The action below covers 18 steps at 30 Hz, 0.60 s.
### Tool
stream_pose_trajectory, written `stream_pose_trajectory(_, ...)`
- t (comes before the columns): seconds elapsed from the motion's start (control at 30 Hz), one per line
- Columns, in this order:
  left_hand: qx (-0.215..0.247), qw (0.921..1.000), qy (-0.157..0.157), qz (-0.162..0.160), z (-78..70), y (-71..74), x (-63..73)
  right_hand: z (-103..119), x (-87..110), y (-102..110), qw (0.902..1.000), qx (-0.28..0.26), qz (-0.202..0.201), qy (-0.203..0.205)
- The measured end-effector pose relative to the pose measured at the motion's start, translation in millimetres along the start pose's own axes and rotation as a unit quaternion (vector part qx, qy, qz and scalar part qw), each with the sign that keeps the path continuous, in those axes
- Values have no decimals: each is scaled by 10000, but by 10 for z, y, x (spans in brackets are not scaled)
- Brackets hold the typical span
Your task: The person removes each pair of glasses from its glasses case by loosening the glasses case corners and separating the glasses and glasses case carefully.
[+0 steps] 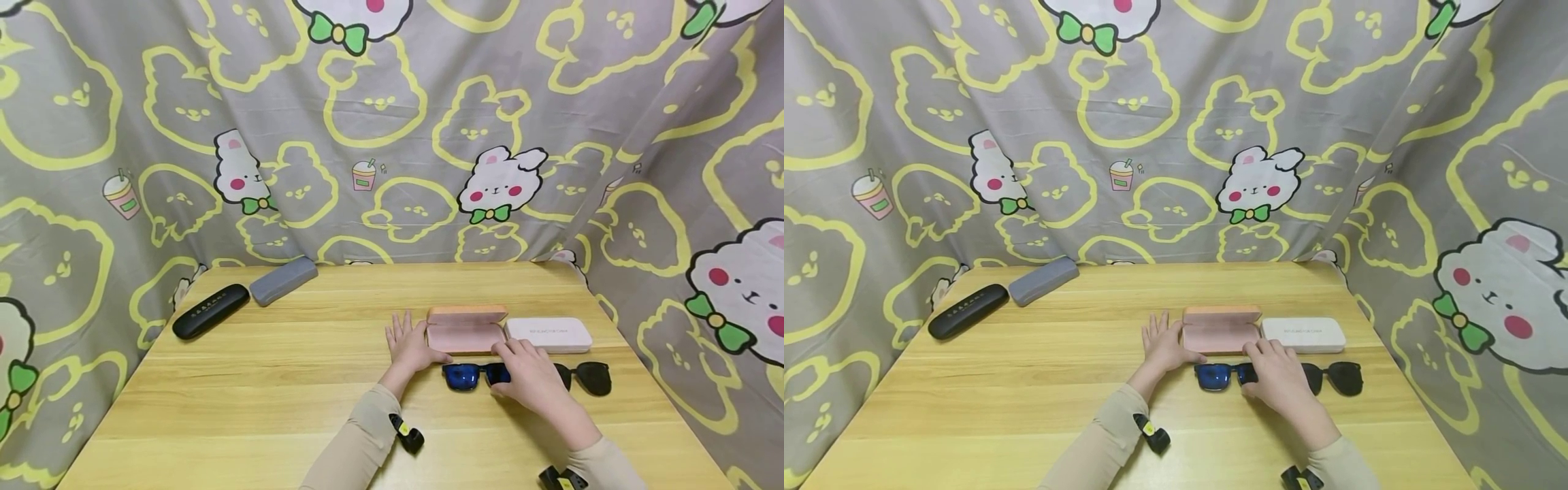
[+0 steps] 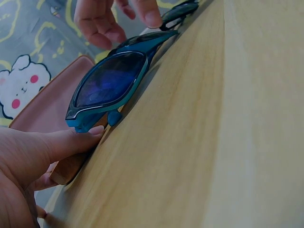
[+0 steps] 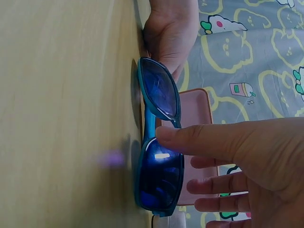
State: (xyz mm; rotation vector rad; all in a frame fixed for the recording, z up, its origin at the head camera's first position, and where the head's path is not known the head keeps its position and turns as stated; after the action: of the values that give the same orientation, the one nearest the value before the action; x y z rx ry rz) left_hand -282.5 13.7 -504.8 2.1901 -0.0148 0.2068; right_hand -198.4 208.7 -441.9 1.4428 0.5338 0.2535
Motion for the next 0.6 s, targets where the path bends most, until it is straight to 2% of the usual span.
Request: stream_pose_trajectory(0.6, 75, 10000, 43, 45, 3, -8, 1, -37, -204, 187, 9988, 72, -439, 213)
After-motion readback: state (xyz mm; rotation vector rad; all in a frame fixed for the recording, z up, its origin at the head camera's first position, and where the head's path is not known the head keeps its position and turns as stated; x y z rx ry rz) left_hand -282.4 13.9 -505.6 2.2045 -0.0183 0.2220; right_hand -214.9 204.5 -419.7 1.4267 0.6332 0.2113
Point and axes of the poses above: each hand's wrist, its own x-axis away from the middle knuckle, its own y-axis out of the back of the hand, z = x × y, the point moved 6 cm from there along -x, towards the middle knuckle, and after that the axes turned 11 degrees about y, right-handed, at the moved point
